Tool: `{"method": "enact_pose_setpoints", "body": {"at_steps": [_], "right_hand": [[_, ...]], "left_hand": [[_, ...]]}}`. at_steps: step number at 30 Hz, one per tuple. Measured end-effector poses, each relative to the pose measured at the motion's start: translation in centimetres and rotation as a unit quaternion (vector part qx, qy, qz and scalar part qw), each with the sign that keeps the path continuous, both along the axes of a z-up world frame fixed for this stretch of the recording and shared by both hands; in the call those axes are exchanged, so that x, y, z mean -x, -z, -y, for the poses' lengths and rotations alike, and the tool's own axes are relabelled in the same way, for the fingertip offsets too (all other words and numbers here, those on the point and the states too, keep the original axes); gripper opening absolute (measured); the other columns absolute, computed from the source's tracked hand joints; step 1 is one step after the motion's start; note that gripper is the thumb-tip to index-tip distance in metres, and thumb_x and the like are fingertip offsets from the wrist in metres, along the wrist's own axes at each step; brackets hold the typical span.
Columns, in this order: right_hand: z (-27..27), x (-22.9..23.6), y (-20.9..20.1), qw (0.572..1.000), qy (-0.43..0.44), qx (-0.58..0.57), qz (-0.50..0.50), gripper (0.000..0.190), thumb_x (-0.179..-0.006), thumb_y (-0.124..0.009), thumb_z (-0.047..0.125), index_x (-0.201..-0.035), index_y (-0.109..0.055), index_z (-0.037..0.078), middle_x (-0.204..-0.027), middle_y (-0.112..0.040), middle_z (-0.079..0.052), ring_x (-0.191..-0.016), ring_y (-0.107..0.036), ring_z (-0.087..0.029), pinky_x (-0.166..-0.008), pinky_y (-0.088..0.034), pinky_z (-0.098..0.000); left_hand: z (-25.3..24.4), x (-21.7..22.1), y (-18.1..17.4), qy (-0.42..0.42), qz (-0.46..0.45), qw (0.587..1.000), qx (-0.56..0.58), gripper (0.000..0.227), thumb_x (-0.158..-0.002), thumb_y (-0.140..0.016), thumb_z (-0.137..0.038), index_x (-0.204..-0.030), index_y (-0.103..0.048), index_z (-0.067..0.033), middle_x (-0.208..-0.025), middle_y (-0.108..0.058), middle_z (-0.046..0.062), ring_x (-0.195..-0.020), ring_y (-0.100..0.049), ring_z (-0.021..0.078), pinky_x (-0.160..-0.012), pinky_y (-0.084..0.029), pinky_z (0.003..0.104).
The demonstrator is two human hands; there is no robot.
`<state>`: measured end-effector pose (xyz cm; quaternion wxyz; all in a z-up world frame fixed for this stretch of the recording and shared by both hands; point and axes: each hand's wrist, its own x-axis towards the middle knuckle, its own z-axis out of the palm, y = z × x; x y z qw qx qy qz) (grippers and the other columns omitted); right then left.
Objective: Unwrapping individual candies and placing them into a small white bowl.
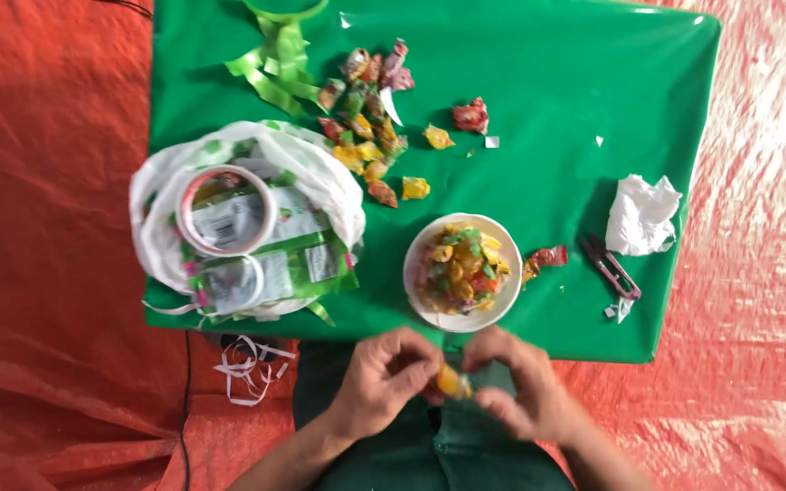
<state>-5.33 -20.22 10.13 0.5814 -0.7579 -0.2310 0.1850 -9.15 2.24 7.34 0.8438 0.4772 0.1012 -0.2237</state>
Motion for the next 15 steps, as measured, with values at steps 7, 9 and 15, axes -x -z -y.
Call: {"method": "enact_pose_setpoints", "body": {"at_steps": [7,9,15], "right_hand": [[0.2,1.8,2.9,0.985,0.021,-0.051,0.162,0.024,-0.107,-0.049,0.027,-0.104,-0.058,0.004,-0.089,-0.061,-0.012,-0.078,-0.064,-0.028,-0.07,-0.057,-0.0369],[0.2,1.1,2.5,0.978,-0.021,-0.031,0.207,0.015,-0.106,-0.047,0.017,-0.107,-0.057,0.006,-0.098,-0.061,-0.013,-0.081,-0.065,-0.028,-0.072,-0.055,-0.0381],[-1.1,-1.8,1.3,0.957,-0.05,-0.013,0.286,0.012,-0.104,-0.052,0.011,-0.103,-0.062,0.005,-0.097,-0.064,-0.012,-0.08,-0.066,-0.027,-0.069,-0.052,-0.038]], "left_hand": [[2.0,1.4,2.4,0.048,-0.016,0.999,0.005,0.017,-0.096,-0.073,-0.014,-0.098,-0.068,0.0028,-0.082,-0.073,0.019,-0.065,-0.075,0.025,-0.06,-0.066,0.031],[2.0,1.4,2.5,0.039,-0.014,0.999,0.018,0.02,-0.096,-0.074,-0.016,-0.098,-0.067,0.0026,-0.077,-0.072,0.019,-0.063,-0.074,0.0247,-0.058,-0.065,0.031],[-0.5,-1.7,-1.2,-0.003,0.299,0.923,-0.242,0.034,-0.098,-0.066,-0.022,-0.123,-0.065,0.0005,-0.127,-0.066,0.018,-0.112,-0.068,0.0292,-0.088,-0.062,0.036]]}}
